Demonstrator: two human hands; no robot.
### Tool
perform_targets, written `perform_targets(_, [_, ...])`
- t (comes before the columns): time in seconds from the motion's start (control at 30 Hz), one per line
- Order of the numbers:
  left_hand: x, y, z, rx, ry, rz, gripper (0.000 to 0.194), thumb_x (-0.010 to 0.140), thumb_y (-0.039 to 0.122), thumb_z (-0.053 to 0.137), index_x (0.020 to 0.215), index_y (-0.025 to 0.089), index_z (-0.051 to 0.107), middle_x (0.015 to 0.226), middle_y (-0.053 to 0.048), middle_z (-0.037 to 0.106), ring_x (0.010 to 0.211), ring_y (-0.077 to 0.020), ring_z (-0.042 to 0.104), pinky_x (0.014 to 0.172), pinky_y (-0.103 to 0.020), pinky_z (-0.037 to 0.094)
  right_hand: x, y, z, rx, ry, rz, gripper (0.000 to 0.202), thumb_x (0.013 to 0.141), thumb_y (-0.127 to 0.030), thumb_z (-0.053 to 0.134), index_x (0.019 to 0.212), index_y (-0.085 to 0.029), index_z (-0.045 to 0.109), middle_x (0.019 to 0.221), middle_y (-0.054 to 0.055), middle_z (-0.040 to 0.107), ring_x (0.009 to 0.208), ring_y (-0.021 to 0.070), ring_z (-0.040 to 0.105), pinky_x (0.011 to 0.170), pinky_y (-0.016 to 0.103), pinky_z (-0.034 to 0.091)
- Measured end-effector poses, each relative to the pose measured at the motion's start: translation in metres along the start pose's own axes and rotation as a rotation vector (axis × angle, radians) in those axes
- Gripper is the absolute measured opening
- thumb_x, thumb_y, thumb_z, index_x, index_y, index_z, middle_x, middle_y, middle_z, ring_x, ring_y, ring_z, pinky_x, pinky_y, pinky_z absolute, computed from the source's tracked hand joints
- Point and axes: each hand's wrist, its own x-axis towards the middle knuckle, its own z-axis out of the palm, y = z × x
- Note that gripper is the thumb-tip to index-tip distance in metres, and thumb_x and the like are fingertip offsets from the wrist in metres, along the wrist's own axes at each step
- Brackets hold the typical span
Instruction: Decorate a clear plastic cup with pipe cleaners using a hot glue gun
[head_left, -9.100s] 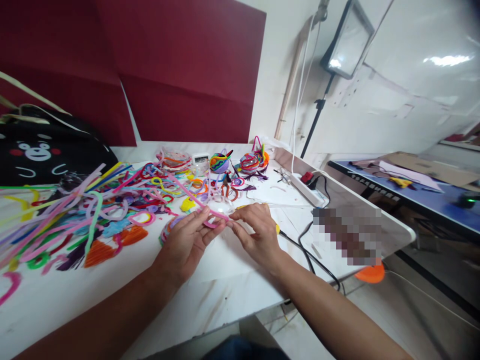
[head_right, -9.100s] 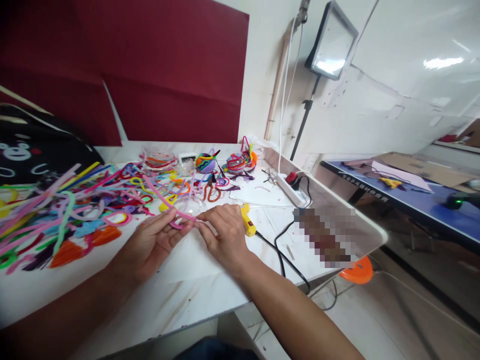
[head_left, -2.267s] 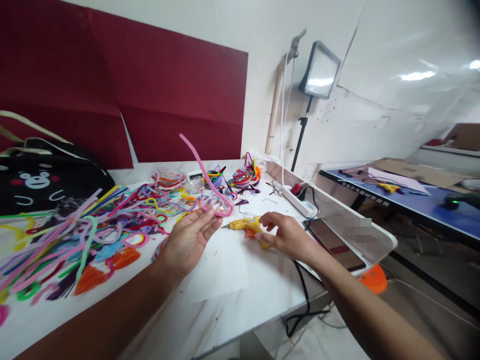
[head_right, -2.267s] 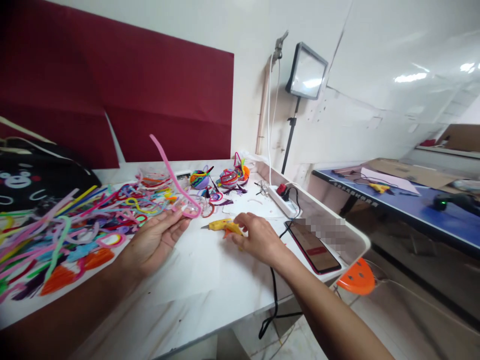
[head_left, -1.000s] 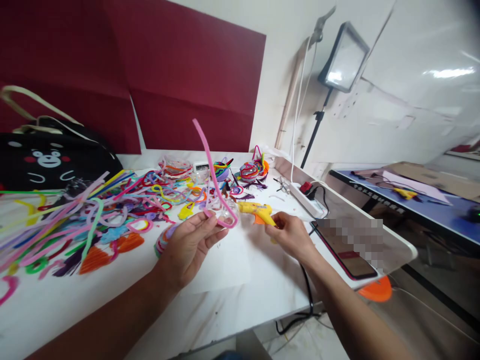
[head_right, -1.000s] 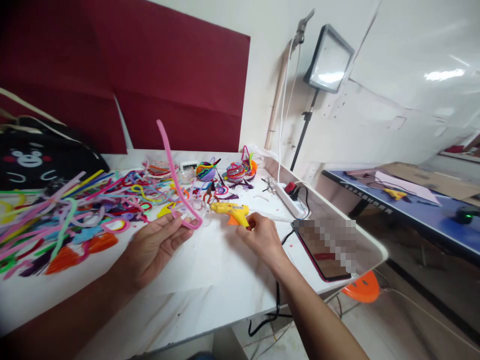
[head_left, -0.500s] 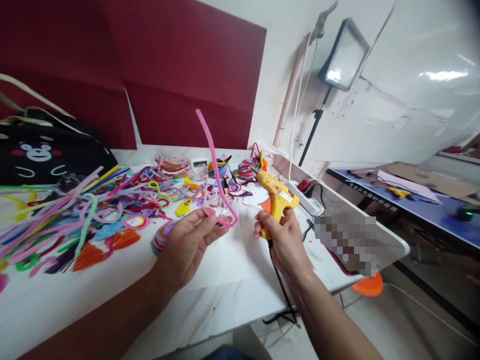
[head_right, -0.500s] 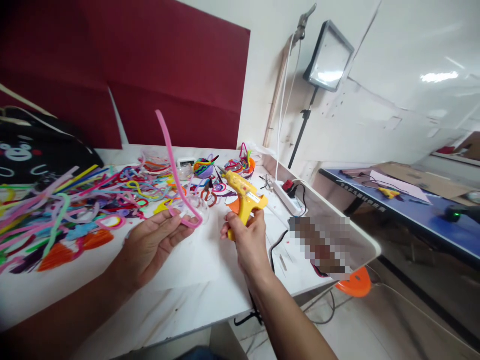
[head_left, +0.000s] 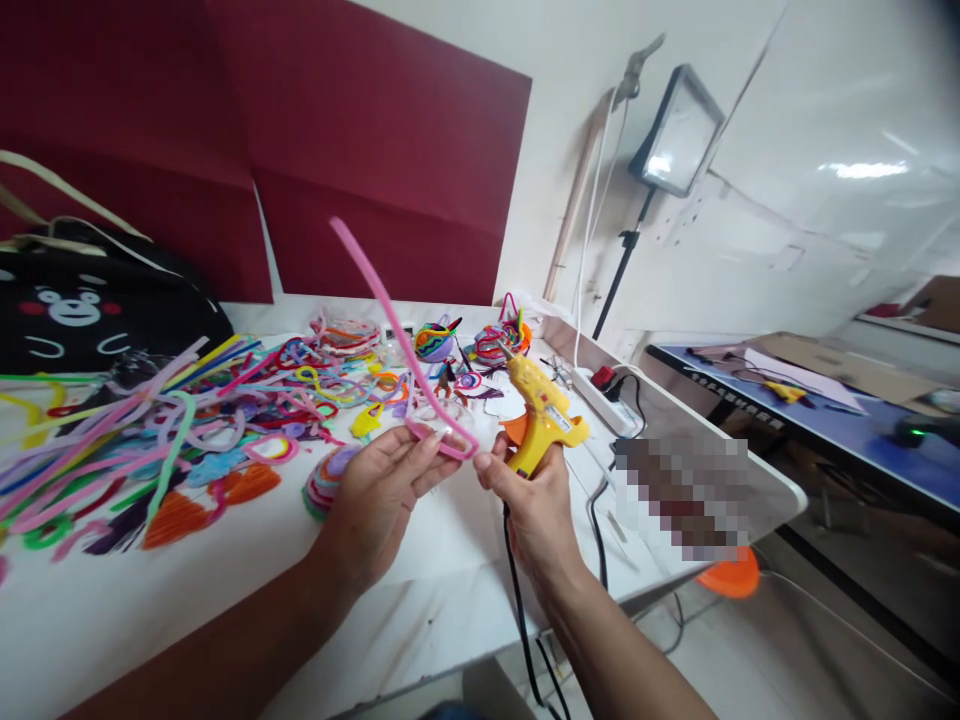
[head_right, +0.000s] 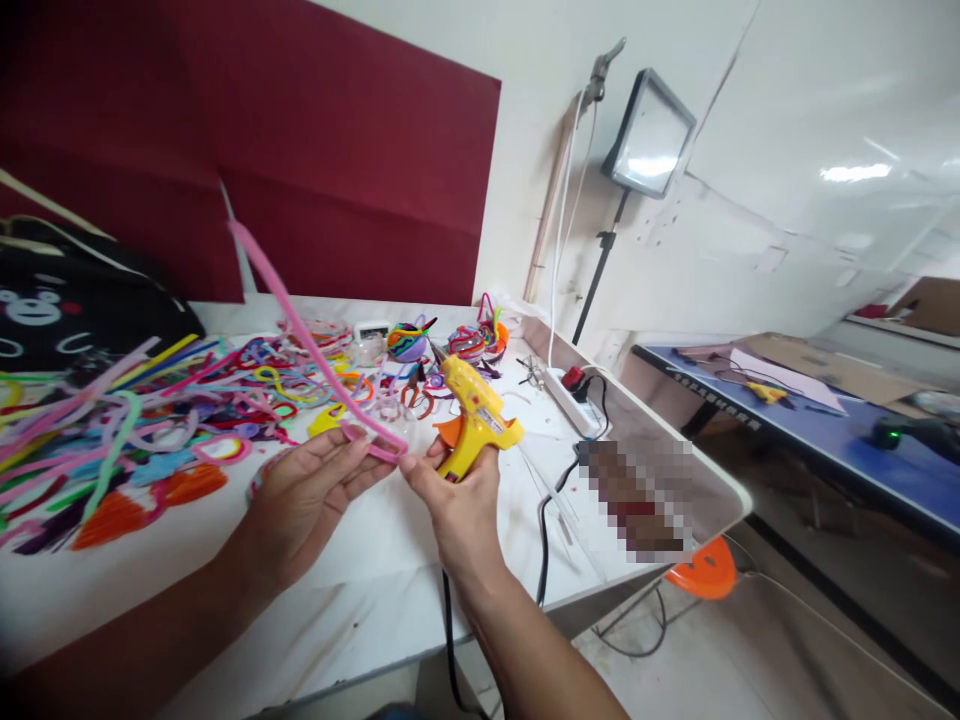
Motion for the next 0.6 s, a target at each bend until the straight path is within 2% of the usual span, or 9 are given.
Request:
perform_targets(0.37, [0.0010, -0.0013, 0.0024, -0.015, -0.001, -0.040, 0.019, 0.076, 0.028, 0.077, 0.083, 0.014, 0.067, 0.087, -0.006, 0.075, 0.089, -0.0184, 0.070, 0.092, -0.035, 0.055, 0.0060, 0.0096, 0.0061, -0.054, 0.017, 0.009, 0.044, 0.061, -0.026, 0.085, 0.088, -0.018, 0.052, 0.074, -0.005, 0.054, 0.060, 0.0080, 0.049, 0.055, 0.022, 0.042])
perform_targets(0.6, [0.0012, -0.0030, 0.0010, -0.036, 0.007, -0.050, 0.017, 0.076, 0.028, 0.077, 0.083, 0.015, 0.068, 0.088, -0.005, 0.074, 0.088, -0.0178, 0.070, 0.092, -0.035, 0.056, 0.0085, 0.0104, 0.0063, -0.097, -0.001, -0.014, 0.040, 0.062, -0.030, 0.084, 0.083, -0.019, 0.052, 0.069, -0.005, 0.053, 0.057, 0.0087, 0.048, 0.051, 0.022, 0.041])
